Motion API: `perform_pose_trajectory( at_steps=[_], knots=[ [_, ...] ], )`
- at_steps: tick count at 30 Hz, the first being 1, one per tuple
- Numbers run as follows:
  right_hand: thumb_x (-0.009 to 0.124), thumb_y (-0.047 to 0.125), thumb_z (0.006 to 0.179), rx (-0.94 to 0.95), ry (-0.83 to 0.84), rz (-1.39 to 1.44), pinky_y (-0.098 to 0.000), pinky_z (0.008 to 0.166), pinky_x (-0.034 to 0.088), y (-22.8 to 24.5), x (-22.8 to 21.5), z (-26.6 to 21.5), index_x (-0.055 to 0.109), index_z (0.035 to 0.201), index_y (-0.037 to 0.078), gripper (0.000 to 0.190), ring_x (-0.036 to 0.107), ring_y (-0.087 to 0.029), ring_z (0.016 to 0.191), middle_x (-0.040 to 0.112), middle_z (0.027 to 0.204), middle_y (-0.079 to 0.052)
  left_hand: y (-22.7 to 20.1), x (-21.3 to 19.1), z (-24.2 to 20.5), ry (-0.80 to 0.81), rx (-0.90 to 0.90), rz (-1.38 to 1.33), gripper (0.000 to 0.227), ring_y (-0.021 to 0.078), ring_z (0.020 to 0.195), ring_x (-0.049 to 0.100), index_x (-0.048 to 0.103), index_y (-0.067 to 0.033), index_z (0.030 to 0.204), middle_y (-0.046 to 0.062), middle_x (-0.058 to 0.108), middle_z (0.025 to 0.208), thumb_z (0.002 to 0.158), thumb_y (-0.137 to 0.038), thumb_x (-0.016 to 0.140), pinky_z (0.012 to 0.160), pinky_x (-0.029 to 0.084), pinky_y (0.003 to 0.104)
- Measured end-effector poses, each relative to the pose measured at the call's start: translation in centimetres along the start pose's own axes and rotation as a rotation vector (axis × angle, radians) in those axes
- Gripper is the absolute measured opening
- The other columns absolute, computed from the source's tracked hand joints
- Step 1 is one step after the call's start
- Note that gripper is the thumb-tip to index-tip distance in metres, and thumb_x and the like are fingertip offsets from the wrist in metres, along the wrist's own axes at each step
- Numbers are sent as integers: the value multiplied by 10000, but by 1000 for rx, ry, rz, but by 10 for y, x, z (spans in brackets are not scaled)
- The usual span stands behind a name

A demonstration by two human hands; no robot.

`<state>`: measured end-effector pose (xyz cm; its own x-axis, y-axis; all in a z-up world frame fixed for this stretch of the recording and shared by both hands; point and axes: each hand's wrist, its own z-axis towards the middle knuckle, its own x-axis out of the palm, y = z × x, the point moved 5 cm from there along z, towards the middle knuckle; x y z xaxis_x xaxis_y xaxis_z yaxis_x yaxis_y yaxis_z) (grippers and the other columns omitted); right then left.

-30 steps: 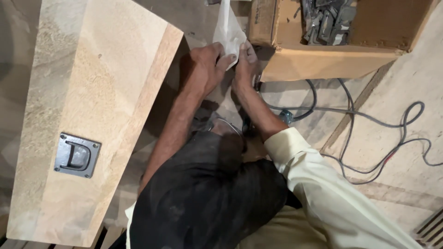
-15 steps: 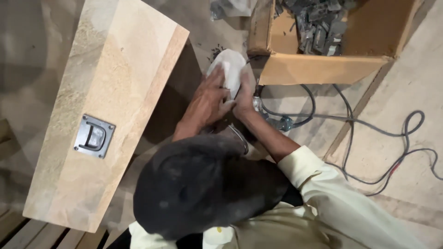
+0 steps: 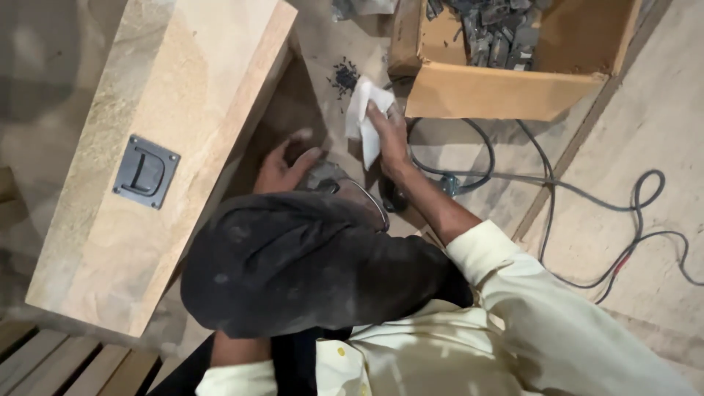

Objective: Attach metal handles to wooden pieces using a power drill.

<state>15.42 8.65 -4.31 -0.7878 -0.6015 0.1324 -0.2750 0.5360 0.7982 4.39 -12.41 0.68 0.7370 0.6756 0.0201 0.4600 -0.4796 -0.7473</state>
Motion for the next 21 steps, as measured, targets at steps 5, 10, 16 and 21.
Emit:
perform_pose_trajectory(
  at_steps=[5, 10, 16, 21],
  knots=[
    [644, 268, 1002, -38, 69, 129, -337, 911, 545, -55, -29, 26, 600, 1331, 21, 414, 656, -165, 1033, 681, 1165, -65, -6, 43, 44, 58, 52, -243, 809, 168, 1130, 670, 424, -89, 1547, 85, 572, 1411, 878, -353, 795, 828, 583, 295],
    [526, 410, 987, 211, 152, 527, -445, 1066, 520, -77, -34, 48, 568, 1371, 3, 561, 663, -297, 1189, 693, 1280, -153, 9, 60, 82, 76, -27, -39, 871, 279, 1266, 633, 448, -117, 1559, 175, 635, 1403, 853, -502, 781, 1042, 506, 384],
    [480, 457, 1038, 369, 217, 379, -452, 1069, 500, -94, -35, 31, 518, 1447, 18, 600, 634, -322, 1217, 645, 1338, -181, -53, 57, 66, -58, 373, 346, 767, 425, 1283, 569, 554, -95, 1429, 259, 533, 1461, 819, -476, 820, 1025, 482, 450],
    [499, 371, 1102, 157, 113, 454, -420, 1159, 441, -62, -23, 17, 479, 1491, 47, 507, 550, -240, 1341, 588, 1428, -80, -29, 39, 64, -83, 81, 428, 370, 393, 1286, 620, 679, -156, 1360, 172, 668, 1388, 1011, -256, 610, 1049, 515, 456]
  ],
)
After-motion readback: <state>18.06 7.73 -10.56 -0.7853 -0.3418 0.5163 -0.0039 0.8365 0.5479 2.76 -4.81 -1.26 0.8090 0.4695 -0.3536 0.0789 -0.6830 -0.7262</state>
